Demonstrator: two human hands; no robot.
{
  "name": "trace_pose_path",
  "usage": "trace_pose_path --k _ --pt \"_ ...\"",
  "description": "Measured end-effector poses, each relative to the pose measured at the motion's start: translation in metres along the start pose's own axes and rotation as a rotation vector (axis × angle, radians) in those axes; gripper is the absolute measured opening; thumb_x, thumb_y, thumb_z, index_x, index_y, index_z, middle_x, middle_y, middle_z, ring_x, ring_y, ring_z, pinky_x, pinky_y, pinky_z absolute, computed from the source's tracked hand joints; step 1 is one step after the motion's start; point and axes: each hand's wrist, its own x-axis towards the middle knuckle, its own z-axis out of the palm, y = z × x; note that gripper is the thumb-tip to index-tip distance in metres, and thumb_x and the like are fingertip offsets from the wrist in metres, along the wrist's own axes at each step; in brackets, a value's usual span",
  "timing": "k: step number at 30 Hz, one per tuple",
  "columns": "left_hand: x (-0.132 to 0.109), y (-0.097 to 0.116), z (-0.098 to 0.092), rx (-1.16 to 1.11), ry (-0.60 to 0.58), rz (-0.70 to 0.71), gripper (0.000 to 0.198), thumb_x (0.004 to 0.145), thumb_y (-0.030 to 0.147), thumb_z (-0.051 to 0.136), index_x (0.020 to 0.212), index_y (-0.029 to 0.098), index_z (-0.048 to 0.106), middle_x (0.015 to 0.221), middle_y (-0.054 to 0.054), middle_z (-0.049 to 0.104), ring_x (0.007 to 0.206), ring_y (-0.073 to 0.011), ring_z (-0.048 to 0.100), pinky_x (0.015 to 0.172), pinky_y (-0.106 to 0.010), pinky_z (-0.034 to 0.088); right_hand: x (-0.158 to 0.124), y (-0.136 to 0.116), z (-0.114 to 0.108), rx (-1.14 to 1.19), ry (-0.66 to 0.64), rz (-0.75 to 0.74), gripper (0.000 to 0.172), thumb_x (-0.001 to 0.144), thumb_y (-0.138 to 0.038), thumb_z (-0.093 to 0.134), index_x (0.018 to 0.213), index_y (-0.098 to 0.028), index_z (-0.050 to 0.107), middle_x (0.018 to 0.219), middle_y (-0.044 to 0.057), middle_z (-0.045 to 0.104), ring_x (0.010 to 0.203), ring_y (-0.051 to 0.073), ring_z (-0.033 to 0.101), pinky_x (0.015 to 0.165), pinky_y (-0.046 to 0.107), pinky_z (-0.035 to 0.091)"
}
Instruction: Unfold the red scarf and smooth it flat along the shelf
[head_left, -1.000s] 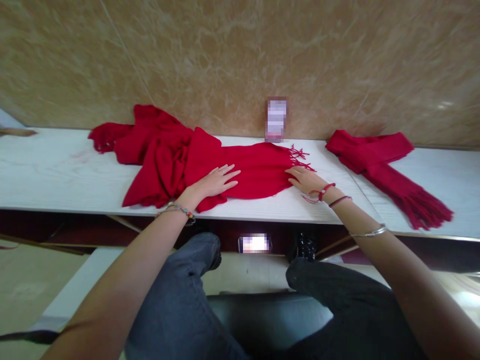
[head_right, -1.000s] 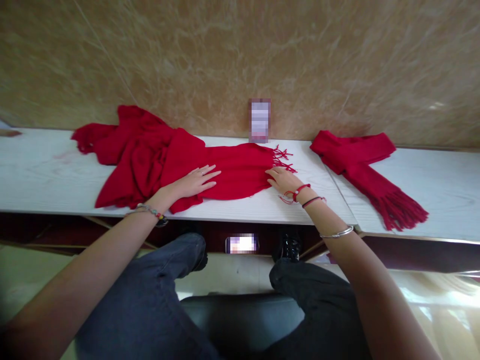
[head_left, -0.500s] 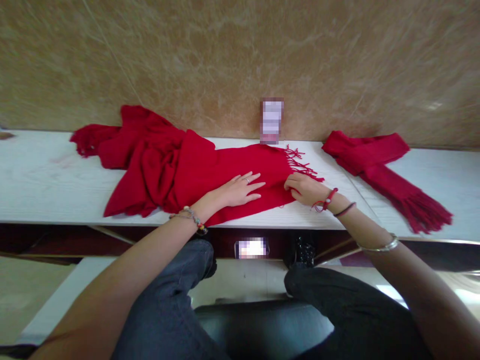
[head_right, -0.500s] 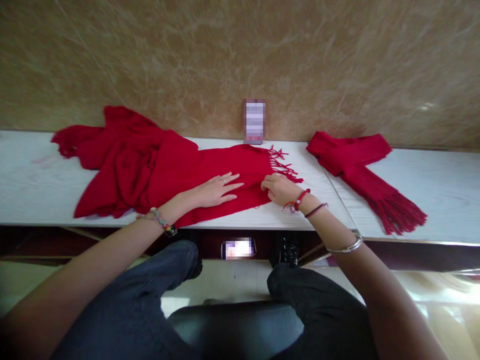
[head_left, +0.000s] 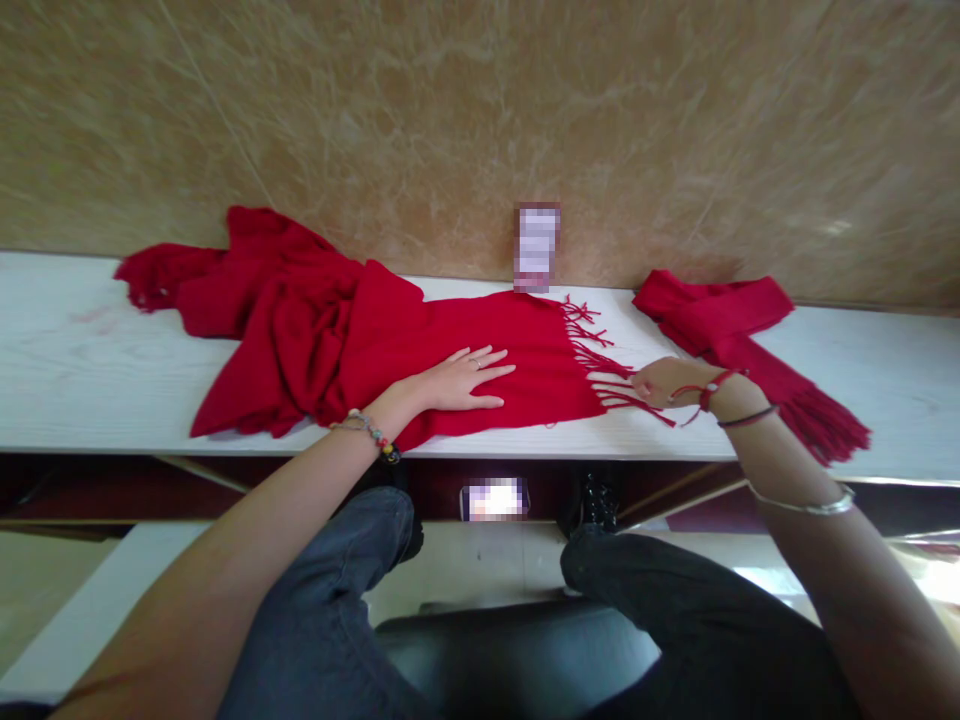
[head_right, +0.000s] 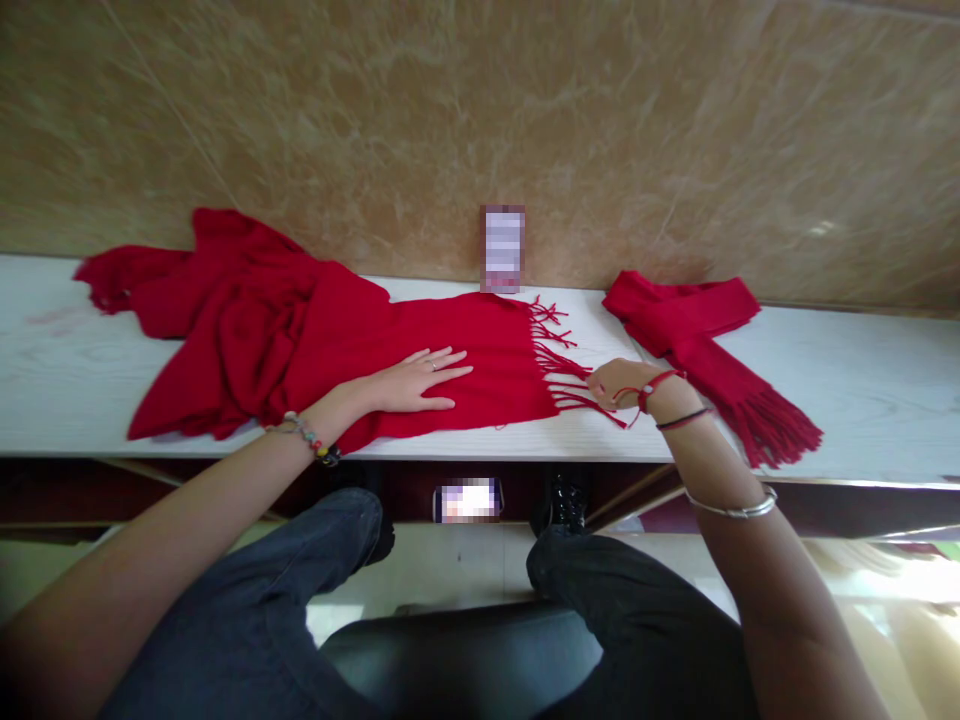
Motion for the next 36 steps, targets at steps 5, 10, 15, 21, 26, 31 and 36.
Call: trace_pose_path --k 5,10,15,21,26,31,36 --pt "-0.001 -0.001 -0.001 0.002 0.015 0.000 0.068 0.089 0.062 0.034 0.147 0.029 0.024 0.156 -0.003 0.014 0.144 -0.0222 0.007 0.115 -0.044 0.006 -0.010 -0.002 -0.018 -0.025 0.082 0.067 0.025 0.082 -0.015 0.044 0.087 -0.009 0.068 0.092 0.018 0.068 0.082 0.023 0.061 0.073 0.031 0.044" --pt "0.000 -0.001 0.000 0.013 0.024 0.027 0.067 0.089 0.061 0.034 0.147 0.028 0.024 0.156 -0.003 0.014 0.144 -0.0222 0.007 0.115 -0.045 0.006 0.009 -0.040 -0.019 0.090 0.269 -0.309 0.019 0.073 -0.012 0.050 0.086 -0.013 0.065 0.093 0.012 0.065 0.089 0.020 0.057 0.082 0.029 0.042" --pt "0.002 -0.003 0.004 0.022 0.047 0.039 0.066 0.089 0.062 0.032 0.146 0.029 0.024 0.156 -0.003 0.016 0.144 -0.0216 0.008 0.115 -0.044 0.007 0.009 -0.037 -0.006 0.038 0.131 -0.234 0.013 0.069 -0.010 0.049 0.070 -0.016 0.060 0.081 0.008 0.064 0.075 0.017 0.056 0.070 0.027 0.039" --pt "0.004 -0.005 0.005 0.002 0.056 0.039 0.067 0.088 0.063 0.035 0.146 0.030 0.025 0.156 -0.002 0.017 0.143 -0.0226 0.010 0.115 -0.043 0.008 -0.019 0.013 0.004 -0.069 -0.030 0.063 0.017 0.076 -0.010 0.046 0.074 -0.013 0.063 0.082 0.013 0.066 0.072 0.019 0.057 0.062 0.027 0.037" --pt "0.004 -0.002 0.003 -0.004 0.047 0.023 0.066 0.089 0.060 0.036 0.146 0.029 0.026 0.156 -0.002 0.017 0.144 -0.0230 0.009 0.115 -0.045 0.007 -0.012 0.004 -0.002 -0.018 0.275 -0.109 0.023 0.082 -0.016 0.046 0.092 -0.011 0.065 0.096 0.015 0.065 0.087 0.022 0.059 0.079 0.030 0.043" --pt "0.002 0.002 -0.001 0.029 0.032 0.004 0.065 0.089 0.060 0.035 0.146 0.031 0.025 0.157 -0.003 0.002 0.143 -0.0286 -0.006 0.112 -0.053 -0.001 0.021 -0.045 -0.001 -0.009 0.450 -0.276 0.025 0.083 -0.019 0.046 0.099 -0.013 0.064 0.101 0.015 0.064 0.094 0.023 0.058 0.085 0.034 0.044" --pt "0.001 0.005 -0.010 -0.031 -0.113 -0.035 0.071 0.085 0.065 0.037 0.147 0.037 0.018 0.157 -0.002 0.002 0.143 -0.0312 -0.005 0.111 -0.058 0.000 0.021 -0.048 -0.005 0.008 0.244 -0.160 0.022 0.079 -0.016 0.048 0.094 -0.012 0.064 0.099 0.014 0.066 0.090 0.021 0.060 0.080 0.030 0.044"
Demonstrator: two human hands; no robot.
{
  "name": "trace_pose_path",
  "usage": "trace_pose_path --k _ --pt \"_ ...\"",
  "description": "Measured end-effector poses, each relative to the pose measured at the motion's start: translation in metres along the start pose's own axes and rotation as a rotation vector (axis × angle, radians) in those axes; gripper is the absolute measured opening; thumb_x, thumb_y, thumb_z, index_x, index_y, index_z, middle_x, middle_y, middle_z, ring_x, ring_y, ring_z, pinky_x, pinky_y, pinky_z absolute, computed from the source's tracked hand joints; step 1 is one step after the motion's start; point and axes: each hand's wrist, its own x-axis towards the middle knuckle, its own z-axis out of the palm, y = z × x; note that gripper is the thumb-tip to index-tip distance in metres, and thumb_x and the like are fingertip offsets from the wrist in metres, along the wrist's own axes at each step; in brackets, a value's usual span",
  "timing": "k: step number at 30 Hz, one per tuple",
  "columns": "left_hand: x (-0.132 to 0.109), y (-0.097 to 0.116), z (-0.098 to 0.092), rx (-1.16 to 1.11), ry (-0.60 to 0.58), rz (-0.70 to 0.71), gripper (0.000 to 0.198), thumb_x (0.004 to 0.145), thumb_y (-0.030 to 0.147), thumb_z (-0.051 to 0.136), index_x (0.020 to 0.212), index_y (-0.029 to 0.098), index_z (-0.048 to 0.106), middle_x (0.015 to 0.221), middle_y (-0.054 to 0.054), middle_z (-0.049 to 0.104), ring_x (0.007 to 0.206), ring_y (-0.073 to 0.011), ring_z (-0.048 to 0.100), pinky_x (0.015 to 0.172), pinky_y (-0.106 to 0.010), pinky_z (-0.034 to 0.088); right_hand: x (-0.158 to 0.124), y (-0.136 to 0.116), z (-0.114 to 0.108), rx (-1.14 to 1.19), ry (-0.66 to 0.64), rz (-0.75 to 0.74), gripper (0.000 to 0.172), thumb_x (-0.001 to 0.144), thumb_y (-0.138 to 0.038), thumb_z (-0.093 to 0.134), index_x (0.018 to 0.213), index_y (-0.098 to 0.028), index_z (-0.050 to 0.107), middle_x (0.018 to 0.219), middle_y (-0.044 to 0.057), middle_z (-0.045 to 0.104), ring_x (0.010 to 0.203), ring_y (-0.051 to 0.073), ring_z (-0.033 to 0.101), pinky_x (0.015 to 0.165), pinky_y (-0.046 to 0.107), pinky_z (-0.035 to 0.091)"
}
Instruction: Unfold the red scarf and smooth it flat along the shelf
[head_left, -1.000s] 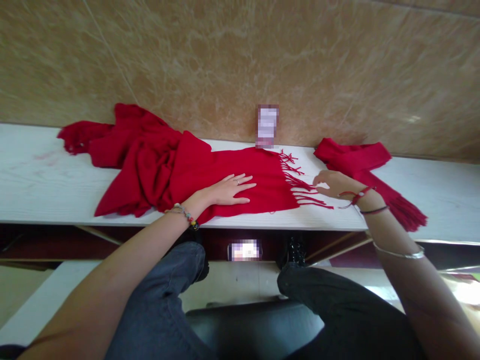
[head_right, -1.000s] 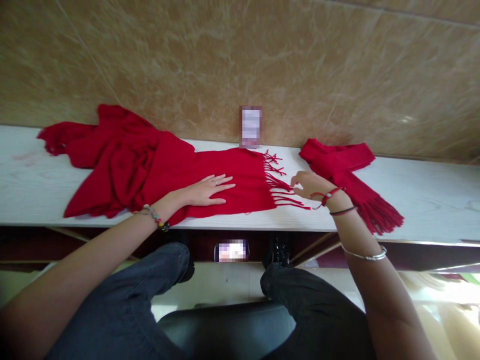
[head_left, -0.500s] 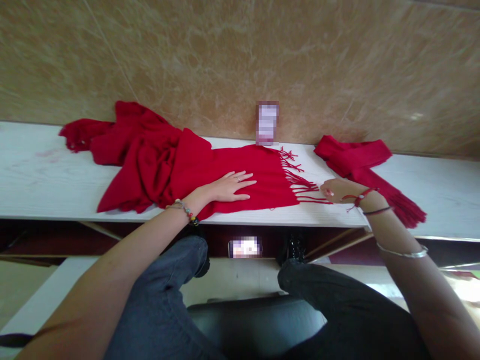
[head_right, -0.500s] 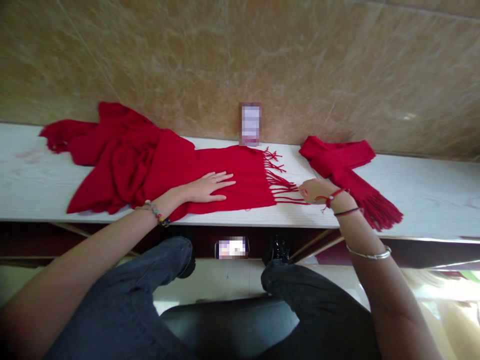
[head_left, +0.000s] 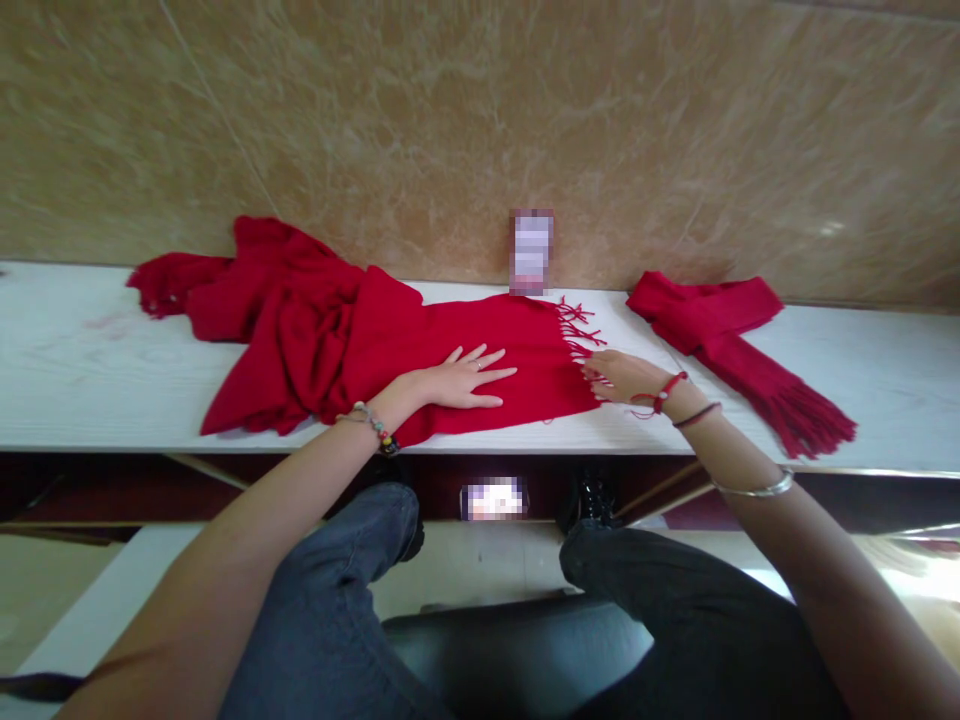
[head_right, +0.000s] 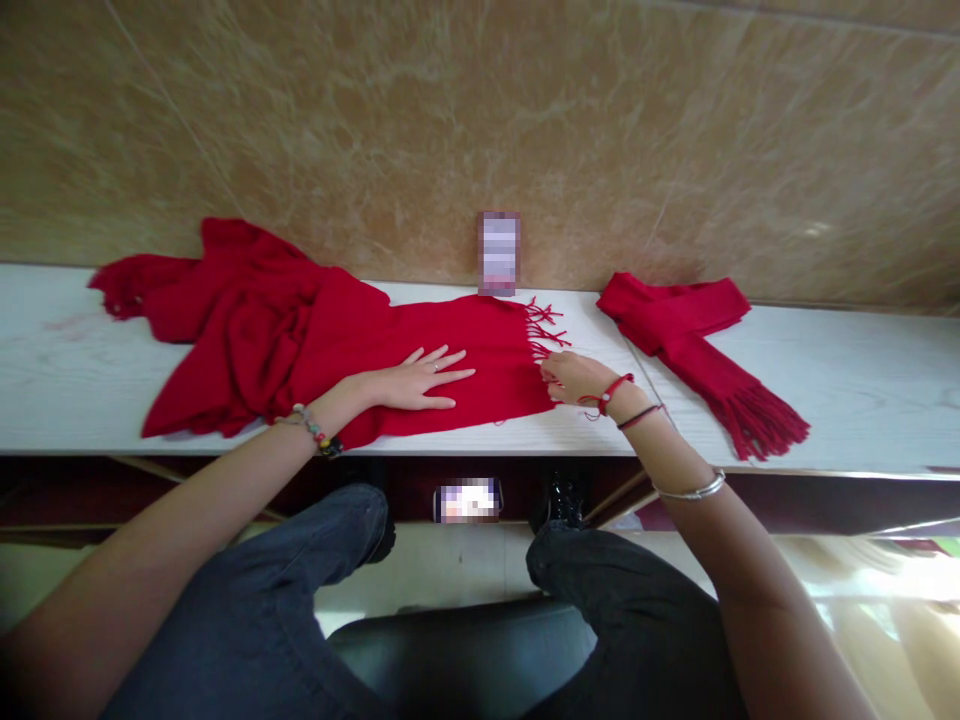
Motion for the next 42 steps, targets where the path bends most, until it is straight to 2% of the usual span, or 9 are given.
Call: trace_pose_path --k 8,12,17,20,26,29,35,39,42 --pt "-0.004 -0.003 -0.024 -0.074 -0.121 0.015 0.073 0.073 0.061 0.059 0.139 0.041 0.036 0.157 0.004 0.006 0.143 -0.0290 0.002 0.113 -0.048 0.013 -0.041 0.029 -0.022 -0.127 -0.404 0.421 0.026 0.083 -0.014 0.046 0.093 -0.006 0.068 0.095 0.022 0.069 0.088 0.026 0.065 0.066 0.029 0.043" --pt "0.011 0.000 -0.028 -0.101 0.033 -0.187 0.070 0.082 0.065 0.043 0.144 0.036 0.029 0.157 0.000 -0.005 0.142 -0.0321 -0.006 0.112 -0.054 0.008 -0.028 0.028 -0.029 -0.172 -0.289 0.473 0.036 0.088 -0.021 0.040 0.110 -0.003 0.062 0.108 0.025 0.064 0.097 0.031 0.062 0.071 0.034 0.045" --pt "0.036 0.004 -0.017 -0.106 0.029 -0.303 0.074 0.086 0.065 0.033 0.149 0.029 0.016 0.157 -0.006 -0.003 0.143 -0.0311 -0.006 0.111 -0.056 0.004 0.016 0.015 -0.014 -0.071 0.096 0.118 0.029 0.085 -0.019 0.045 0.107 -0.012 0.062 0.109 0.015 0.063 0.101 0.023 0.058 0.084 0.031 0.043" --pt "0.042 0.006 -0.013 -0.094 0.003 -0.294 0.080 0.084 0.068 0.033 0.149 0.028 0.011 0.157 -0.008 -0.005 0.142 -0.0324 -0.008 0.110 -0.059 0.001 0.024 0.024 0.001 -0.027 0.038 0.053 0.024 0.078 -0.012 0.048 0.095 -0.011 0.064 0.100 0.013 0.065 0.095 0.021 0.059 0.081 0.029 0.043" --pt "0.037 0.004 -0.009 -0.083 0.038 -0.255 0.080 0.083 0.069 0.031 0.149 0.029 0.011 0.157 -0.005 -0.003 0.142 -0.0322 -0.007 0.110 -0.060 0.001 -0.022 0.068 0.013 -0.149 -0.111 0.377 0.028 0.082 -0.012 0.041 0.092 -0.013 0.067 0.095 0.013 0.067 0.087 0.021 0.062 0.071 0.027 0.044" --pt "0.037 0.005 -0.006 -0.086 0.054 -0.256 0.079 0.084 0.069 0.030 0.149 0.028 0.012 0.157 -0.007 -0.002 0.143 -0.0324 -0.006 0.110 -0.060 0.002 -0.037 0.080 0.008 -0.129 -0.064 0.462 0.029 0.082 -0.011 0.039 0.088 -0.012 0.068 0.093 0.014 0.067 0.086 0.021 0.063 0.073 0.029 0.046" --pt "0.023 0.004 -0.027 -0.004 0.078 -0.262 0.072 0.086 0.065 0.030 0.148 0.029 0.019 0.158 -0.005 0.003 0.143 -0.0315 -0.002 0.111 -0.057 0.002 0.010 0.027 0.000 0.061 0.396 0.097 0.034 0.088 -0.027 0.042 0.112 -0.013 0.061 0.117 0.017 0.060 0.110 0.026 0.054 0.095 0.040 0.042" --pt "-0.019 -0.026 -0.051 0.065 0.324 -0.494 0.068 0.088 0.064 0.022 0.147 0.030 0.023 0.158 -0.004 0.008 0.143 -0.0341 0.002 0.111 -0.059 0.003 0.050 -0.026 0.012 0.061 0.345 -0.038 0.052 0.091 -0.042 0.041 0.135 -0.016 0.046 0.143 0.016 0.041 0.134 0.031 0.033 0.105 0.050 0.032" --pt "-0.057 -0.066 -0.049 0.072 0.517 -0.773 0.069 0.089 0.063 0.014 0.148 0.028 0.020 0.158 -0.006 0.007 0.142 -0.0368 0.001 0.109 -0.063 0.009 0.059 -0.032 0.029 0.053 0.216 0.028 0.055 0.093 -0.046 0.036 0.141 -0.021 0.039 0.148 0.014 0.034 0.136 0.034 0.028 0.103 0.056 0.031"
